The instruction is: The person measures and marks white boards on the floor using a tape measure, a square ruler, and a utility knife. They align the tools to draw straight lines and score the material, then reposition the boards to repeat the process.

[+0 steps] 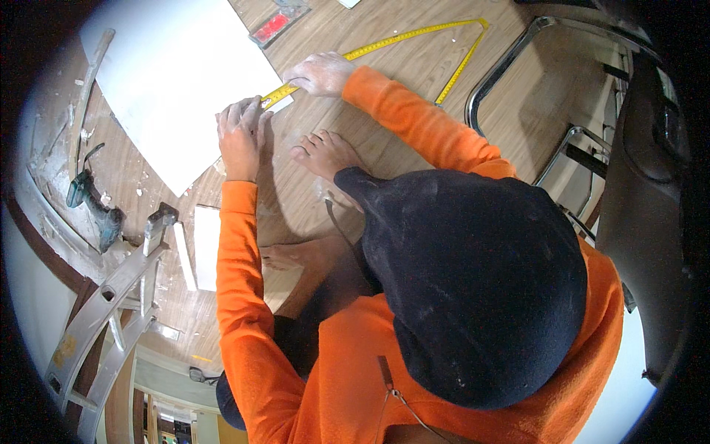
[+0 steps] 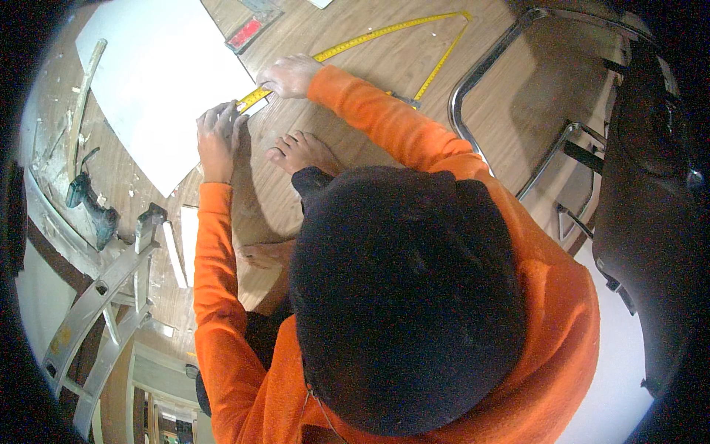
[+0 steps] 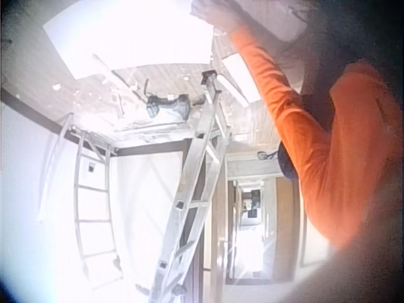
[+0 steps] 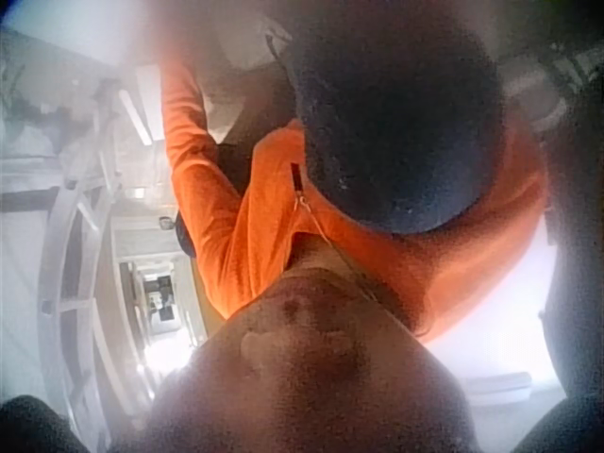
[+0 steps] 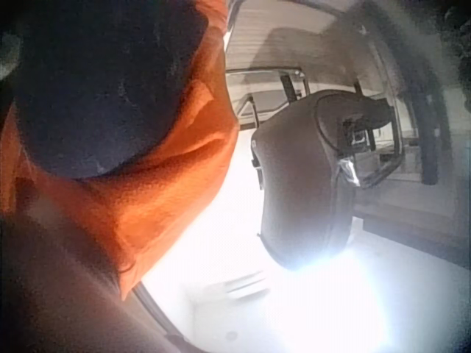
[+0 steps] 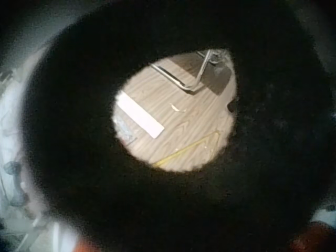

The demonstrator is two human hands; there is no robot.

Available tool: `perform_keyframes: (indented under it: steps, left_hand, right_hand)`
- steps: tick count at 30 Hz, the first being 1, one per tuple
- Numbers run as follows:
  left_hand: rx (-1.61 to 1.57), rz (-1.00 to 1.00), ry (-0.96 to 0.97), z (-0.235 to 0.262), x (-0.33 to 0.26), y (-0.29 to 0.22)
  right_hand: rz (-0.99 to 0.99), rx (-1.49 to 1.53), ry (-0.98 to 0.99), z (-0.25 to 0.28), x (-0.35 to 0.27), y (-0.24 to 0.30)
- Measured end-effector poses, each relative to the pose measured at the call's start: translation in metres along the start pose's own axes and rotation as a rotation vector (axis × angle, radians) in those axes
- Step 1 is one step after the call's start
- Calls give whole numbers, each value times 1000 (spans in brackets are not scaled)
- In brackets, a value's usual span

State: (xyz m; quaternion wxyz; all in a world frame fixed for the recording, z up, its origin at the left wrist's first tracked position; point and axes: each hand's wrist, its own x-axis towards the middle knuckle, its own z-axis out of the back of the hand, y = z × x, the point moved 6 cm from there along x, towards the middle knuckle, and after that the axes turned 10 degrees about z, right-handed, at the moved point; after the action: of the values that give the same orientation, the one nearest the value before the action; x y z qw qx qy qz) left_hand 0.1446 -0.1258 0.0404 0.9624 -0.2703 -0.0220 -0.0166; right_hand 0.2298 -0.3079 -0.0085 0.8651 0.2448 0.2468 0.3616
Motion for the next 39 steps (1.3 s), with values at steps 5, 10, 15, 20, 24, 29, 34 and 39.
perform_keyframes:
  steps: [5,10,15,20,24,29,34,39]
  left_hand:
    - [-4,60,28,-8,-4,8]
    - [38,-19,-73,-7,-5,6]
    - [-18,84,-3,-17,-6,13]
    - [-20,90,-4,-18,-6,12]
    - [-23,87,23,-17,-3,9]
    - [-67,76,85,-2,2,3]
    - [-16,82,82,0,2,9]
    - [-75,99,68,1,3,5]
  right_hand:
    - [9,2,-17,-1,0,-1]
    - [3,25,7,1,1,1]
    - [-2,17,-22,0,0,0]
    - [-2,17,-27,0,0,0]
    - [-29,13,19,5,-3,5]
    - [6,-21,-33,-5,-3,-4]
    - [8,-30,-60,-1,1,2]
    - [57,-50,-140,-10,-3,-8]
